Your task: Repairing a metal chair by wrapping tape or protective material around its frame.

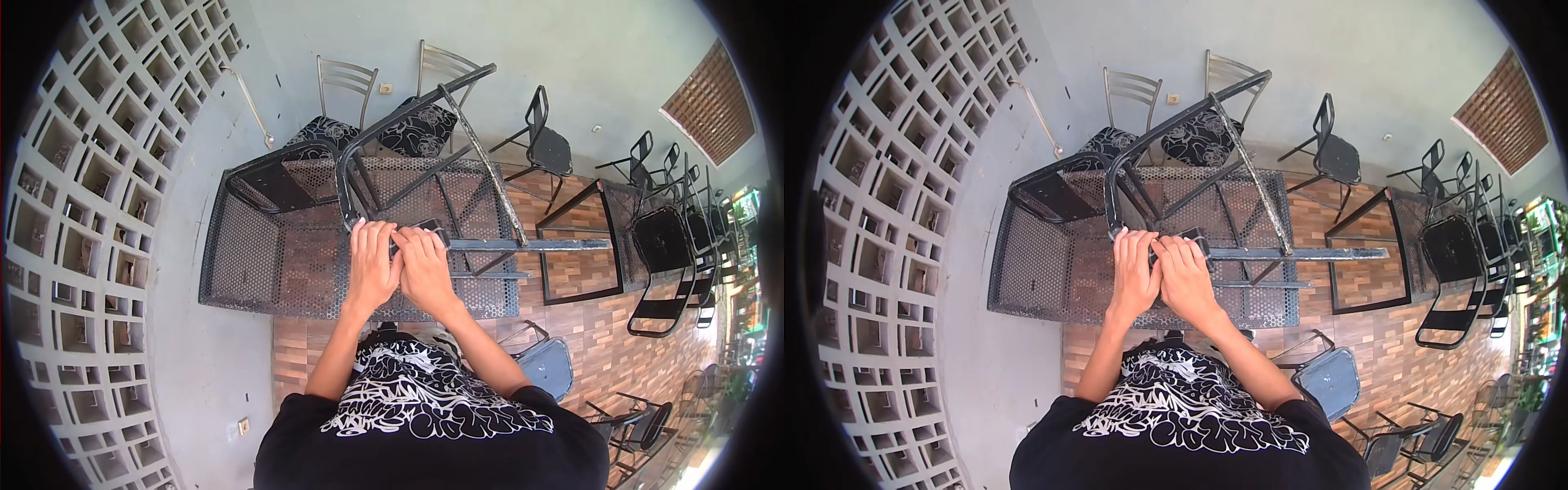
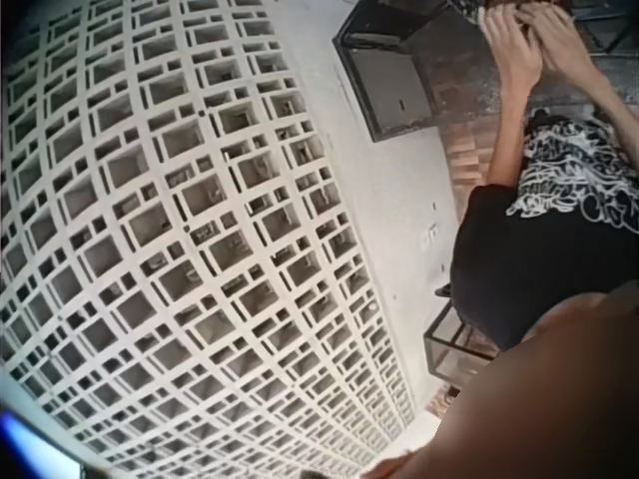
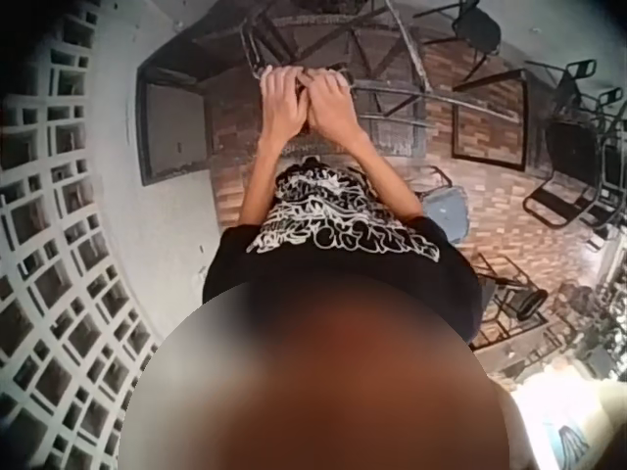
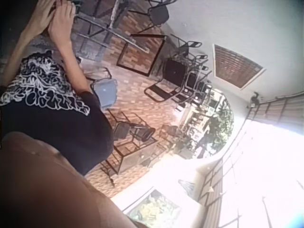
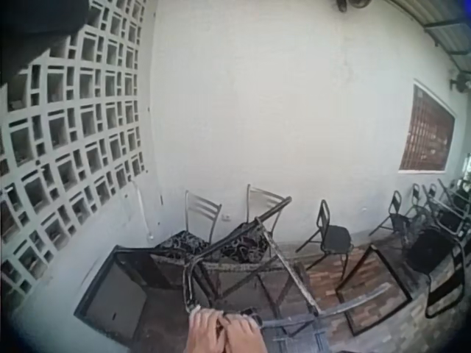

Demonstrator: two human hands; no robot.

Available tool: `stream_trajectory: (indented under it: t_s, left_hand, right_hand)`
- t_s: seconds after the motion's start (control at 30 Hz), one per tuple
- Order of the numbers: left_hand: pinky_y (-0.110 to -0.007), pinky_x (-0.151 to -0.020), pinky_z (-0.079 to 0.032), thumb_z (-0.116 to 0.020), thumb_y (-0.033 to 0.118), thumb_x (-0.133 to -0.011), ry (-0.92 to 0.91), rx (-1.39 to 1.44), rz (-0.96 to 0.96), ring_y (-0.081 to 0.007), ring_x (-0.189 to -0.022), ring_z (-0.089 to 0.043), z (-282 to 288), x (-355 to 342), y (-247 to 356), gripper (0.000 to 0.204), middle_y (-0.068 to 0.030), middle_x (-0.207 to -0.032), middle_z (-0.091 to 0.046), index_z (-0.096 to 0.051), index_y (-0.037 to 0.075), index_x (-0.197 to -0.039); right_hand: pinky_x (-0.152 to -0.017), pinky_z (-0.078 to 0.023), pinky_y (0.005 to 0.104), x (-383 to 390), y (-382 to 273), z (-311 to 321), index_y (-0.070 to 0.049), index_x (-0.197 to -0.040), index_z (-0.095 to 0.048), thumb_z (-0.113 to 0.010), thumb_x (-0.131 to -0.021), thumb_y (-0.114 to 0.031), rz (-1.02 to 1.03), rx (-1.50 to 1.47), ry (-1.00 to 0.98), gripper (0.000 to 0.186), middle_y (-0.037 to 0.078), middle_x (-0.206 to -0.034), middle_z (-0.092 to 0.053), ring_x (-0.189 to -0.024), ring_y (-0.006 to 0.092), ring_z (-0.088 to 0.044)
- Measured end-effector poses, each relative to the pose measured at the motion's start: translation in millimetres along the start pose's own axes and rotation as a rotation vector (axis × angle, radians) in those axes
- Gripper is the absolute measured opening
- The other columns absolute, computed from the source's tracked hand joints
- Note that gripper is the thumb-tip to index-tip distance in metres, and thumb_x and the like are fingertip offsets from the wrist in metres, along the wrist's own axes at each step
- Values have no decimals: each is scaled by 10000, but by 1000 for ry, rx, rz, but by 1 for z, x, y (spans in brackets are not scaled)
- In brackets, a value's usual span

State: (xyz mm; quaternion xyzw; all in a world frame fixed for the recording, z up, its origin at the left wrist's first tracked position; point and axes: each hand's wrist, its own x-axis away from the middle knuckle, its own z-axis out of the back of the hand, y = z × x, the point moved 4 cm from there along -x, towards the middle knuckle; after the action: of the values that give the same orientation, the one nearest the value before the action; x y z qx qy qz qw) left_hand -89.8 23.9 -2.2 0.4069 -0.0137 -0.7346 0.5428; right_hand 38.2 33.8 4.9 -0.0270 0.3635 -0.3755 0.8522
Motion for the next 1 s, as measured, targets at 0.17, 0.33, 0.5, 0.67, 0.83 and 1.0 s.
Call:
stream_trajectory:
  t_s: [0.17, 0.33, 0.5, 0.67, 0.83, 1.0]
  left_hand:
    - [-616, -1258, -272, -656, 156, -950, 3, -34, 52, -434, -1326, -503, -7, 2, 8, 508, -247, -1345, -567, -533, -82, -1381]
    - [-622, -1258, -265, -652, 151, -945, 40, -64, 82, -427, -1316, -503, -13, 2, 19, 514, -244, -1338, -565, -526, -79, -1387]
    - [-625, -1255, -260, -651, 150, -939, 63, -80, 119, -419, -1301, -507, -21, -1, 31, 516, -232, -1334, -567, -529, -73, -1387]
    - [-618, -1249, -258, -657, 146, -930, 71, -89, 135, -408, -1305, -508, -33, -7, 53, 520, -223, -1334, -571, -533, -67, -1388]
    - [-610, -1245, -263, -662, 149, -925, 67, -79, 135, -401, -1305, -510, -49, -15, 77, 521, -216, -1333, -577, -540, -61, -1386]
    - [-606, -1234, -267, -626, 129, -937, 55, -47, 128, -410, -1292, -510, -62, -23, 100, 501, -218, -1327, -575, -536, -46, -1397]
  right_hand:
    - [-1162, -399, 484, -1, 6, 7, -8, -1426, -566, -631, -934, -74, 47, -28, -30, 501, 166, -1348, -640, -1284, 352, -598]
    - [-1154, -409, 488, 1, 13, 15, -1, -1423, -567, -627, -948, -77, 63, -52, -64, 485, 172, -1349, -639, -1283, 356, -599]
    - [-1155, -410, 496, 3, 20, 25, 4, -1433, -552, -618, -967, -72, 75, -55, -74, 477, 181, -1356, -632, -1281, 359, -597]
    - [-1158, -408, 496, 9, 34, 41, 6, -1438, -543, -623, -962, -69, 68, -48, -87, 488, 182, -1360, -629, -1284, 356, -594]
    - [-1161, -403, 498, 18, 52, 63, 5, -1427, -547, -638, -948, -73, 59, -37, -89, 494, 180, -1362, -631, -1280, 354, -597]
    - [-1158, -409, 500, 26, 69, 84, 6, -1404, -558, -653, -924, -69, 44, -27, -86, 494, 184, -1361, -633, -1267, 358, -605]
